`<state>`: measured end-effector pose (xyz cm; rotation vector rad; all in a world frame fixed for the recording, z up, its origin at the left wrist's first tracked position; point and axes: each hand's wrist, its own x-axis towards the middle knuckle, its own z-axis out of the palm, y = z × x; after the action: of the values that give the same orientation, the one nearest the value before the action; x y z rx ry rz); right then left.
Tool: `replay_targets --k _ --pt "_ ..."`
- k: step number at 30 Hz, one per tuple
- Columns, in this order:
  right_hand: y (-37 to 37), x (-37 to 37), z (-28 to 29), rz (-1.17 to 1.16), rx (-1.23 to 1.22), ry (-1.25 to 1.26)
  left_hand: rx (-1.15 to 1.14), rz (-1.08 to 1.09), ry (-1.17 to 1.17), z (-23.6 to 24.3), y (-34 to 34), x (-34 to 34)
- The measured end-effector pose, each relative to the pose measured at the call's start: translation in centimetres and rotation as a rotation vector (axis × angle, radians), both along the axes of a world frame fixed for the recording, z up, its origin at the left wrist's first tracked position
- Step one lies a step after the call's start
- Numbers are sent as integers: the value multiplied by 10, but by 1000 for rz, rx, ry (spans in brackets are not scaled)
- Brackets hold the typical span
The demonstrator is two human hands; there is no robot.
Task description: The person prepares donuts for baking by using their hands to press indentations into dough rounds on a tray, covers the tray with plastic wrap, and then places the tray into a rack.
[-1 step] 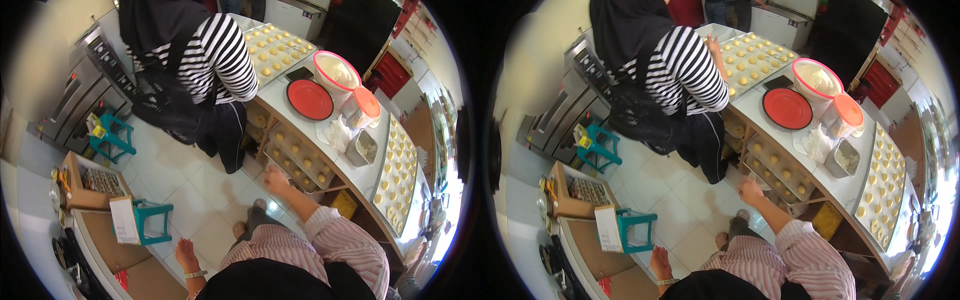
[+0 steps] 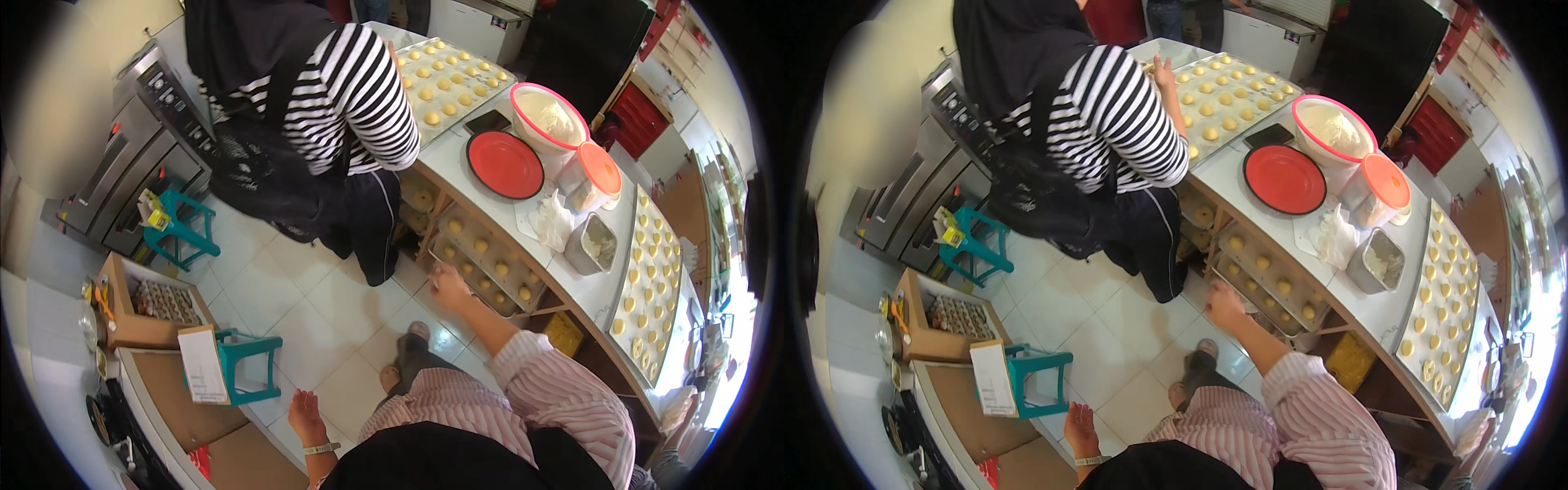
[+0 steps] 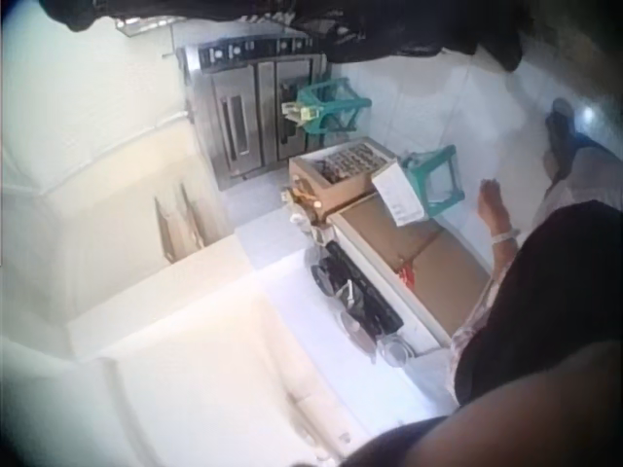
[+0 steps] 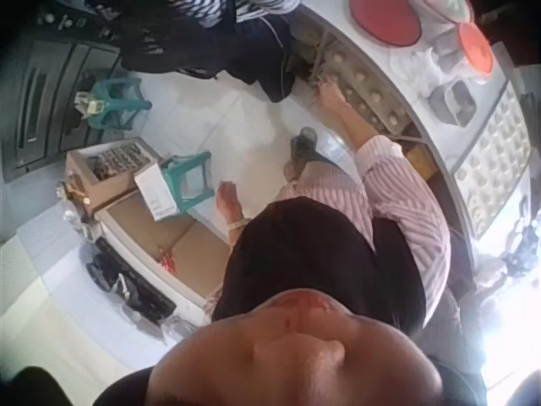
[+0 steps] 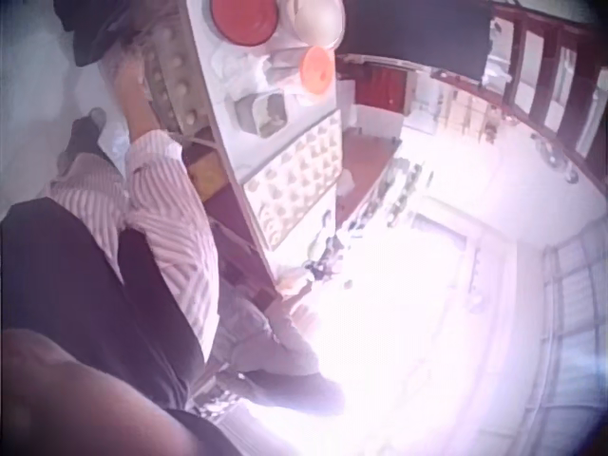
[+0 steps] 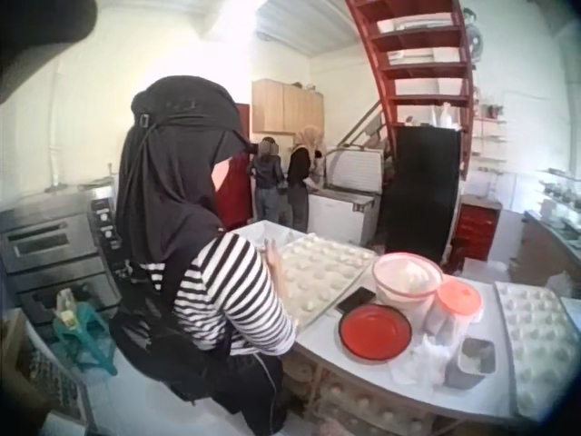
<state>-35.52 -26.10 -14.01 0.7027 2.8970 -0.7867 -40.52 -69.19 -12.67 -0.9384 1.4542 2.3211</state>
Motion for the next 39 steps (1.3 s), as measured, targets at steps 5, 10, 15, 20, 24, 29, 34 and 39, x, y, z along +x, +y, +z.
replay_targets --k 5,10,15,20,24,29,34,39 --pt "65 -70 -29 -291 50 272 39 -217 -18 -1 82 -40" --pt "86 -109 -34 -371 -88 208 -38 -847 59 -1 187 -85" --pt "48 -92 -53 -547 -127 473 -237 -1376 181 -28 294 -122" --pt "-39 -61 -77 -839 -398 530 -275 -1306 715 -91 405 -160" --pt "-83 -42 -103 -1264 -384 633 -576 -1270 1591 -73 465 -181" --pt "-136 -59 -141 -1647 -559 659 -789 -1214 1748 -90 488 -183" --pt "-166 -67 -194 -1577 -595 716 -802 -1135 1902 -121 499 -183" --pt "-148 -39 -212 -1543 -541 711 -637 -1117 1803 -135 503 -188"
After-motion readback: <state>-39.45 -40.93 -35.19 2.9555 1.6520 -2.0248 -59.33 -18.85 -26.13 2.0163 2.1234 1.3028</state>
